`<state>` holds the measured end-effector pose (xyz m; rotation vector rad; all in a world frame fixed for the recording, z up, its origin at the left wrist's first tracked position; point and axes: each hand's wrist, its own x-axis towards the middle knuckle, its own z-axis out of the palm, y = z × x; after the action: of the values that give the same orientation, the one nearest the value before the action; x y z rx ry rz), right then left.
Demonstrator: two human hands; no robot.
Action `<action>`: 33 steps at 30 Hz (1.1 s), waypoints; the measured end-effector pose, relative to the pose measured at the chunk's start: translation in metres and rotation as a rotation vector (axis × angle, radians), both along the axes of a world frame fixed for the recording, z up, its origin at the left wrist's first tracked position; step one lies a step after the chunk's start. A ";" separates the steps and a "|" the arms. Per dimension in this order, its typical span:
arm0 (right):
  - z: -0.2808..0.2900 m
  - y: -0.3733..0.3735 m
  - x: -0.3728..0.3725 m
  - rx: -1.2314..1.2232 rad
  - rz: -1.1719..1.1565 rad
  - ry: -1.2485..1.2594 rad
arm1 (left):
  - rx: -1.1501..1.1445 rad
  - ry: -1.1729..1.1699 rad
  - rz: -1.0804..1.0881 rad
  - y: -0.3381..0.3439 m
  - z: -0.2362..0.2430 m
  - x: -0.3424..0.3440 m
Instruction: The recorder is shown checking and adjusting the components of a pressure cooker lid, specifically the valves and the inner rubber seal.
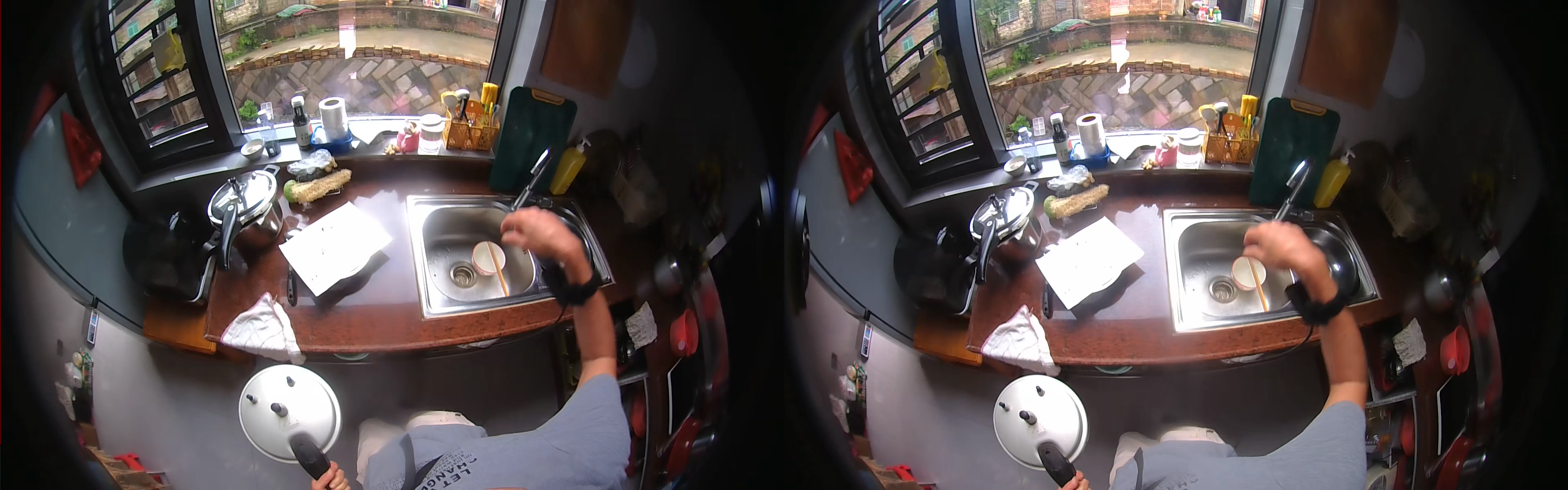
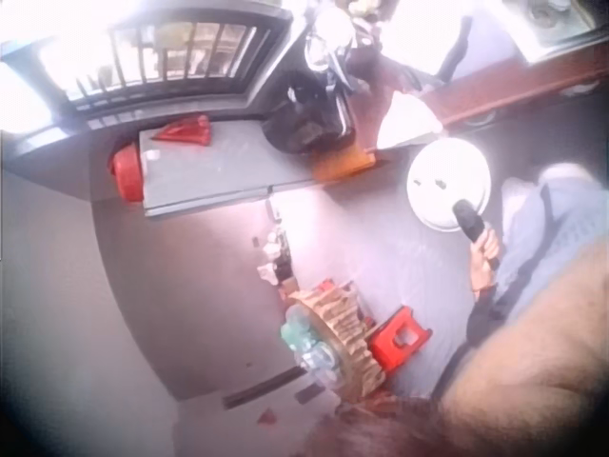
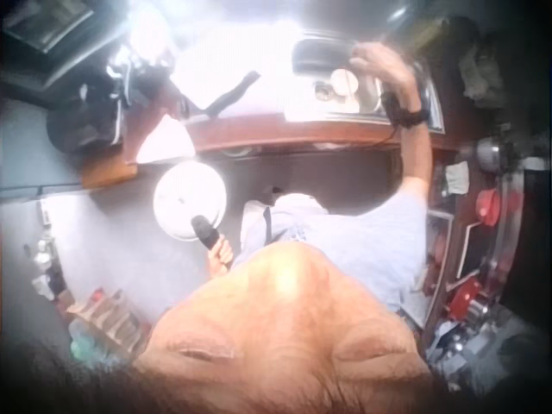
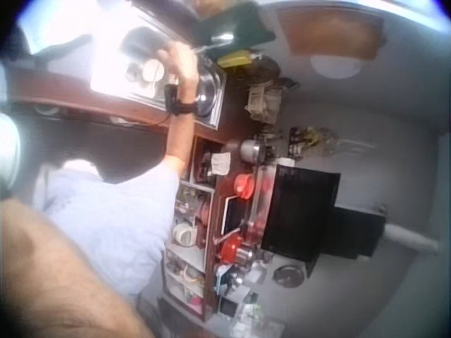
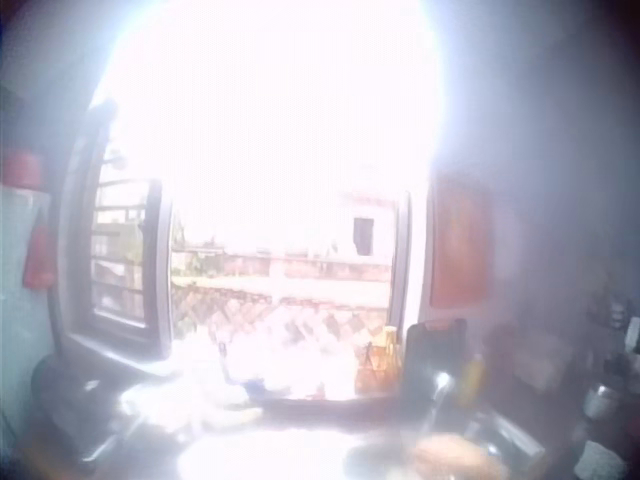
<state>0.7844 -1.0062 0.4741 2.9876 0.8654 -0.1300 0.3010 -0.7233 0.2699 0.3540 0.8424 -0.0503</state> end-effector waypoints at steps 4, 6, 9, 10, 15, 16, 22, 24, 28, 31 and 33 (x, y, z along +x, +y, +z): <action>0.049 0.006 0.091 0.228 0.017 -0.060 | 0.004 0.036 -0.039 0.015 0.000 0.013; 0.063 0.018 0.127 0.182 -0.249 -0.028 | -0.075 0.062 0.000 0.023 -0.005 0.016; 0.066 0.020 0.187 0.139 -0.370 0.038 | -0.070 0.102 0.002 0.033 -0.006 0.031; 0.066 0.025 0.201 0.139 -0.370 0.036 | -0.073 0.078 0.011 0.035 -0.011 0.031; 0.057 0.050 0.275 0.181 -0.427 -0.102 | -0.088 -0.002 0.066 0.031 -0.015 0.042; 0.051 0.059 0.290 0.209 -0.420 -0.164 | 0.022 0.140 0.112 0.023 0.006 0.057; 0.020 0.073 0.376 0.289 -0.324 -0.307 | 0.070 0.170 0.225 -0.004 -0.015 0.071; 0.009 0.081 0.394 0.334 -0.323 -0.308 | 0.036 0.220 0.334 -0.018 -0.007 0.085; -0.018 0.082 0.428 0.387 -0.335 -0.229 | -0.121 0.390 0.688 -0.048 0.027 0.125; -0.037 0.082 0.454 0.347 -0.392 -0.304 | -0.081 0.540 0.693 -0.059 0.071 0.166; -0.043 0.076 0.461 0.405 -0.317 -0.456 | -0.081 0.572 0.688 -0.066 0.075 0.168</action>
<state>1.2449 -0.9300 0.4315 3.2698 0.4006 0.7778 0.4692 -0.7888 0.3453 -0.0516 1.4872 0.4725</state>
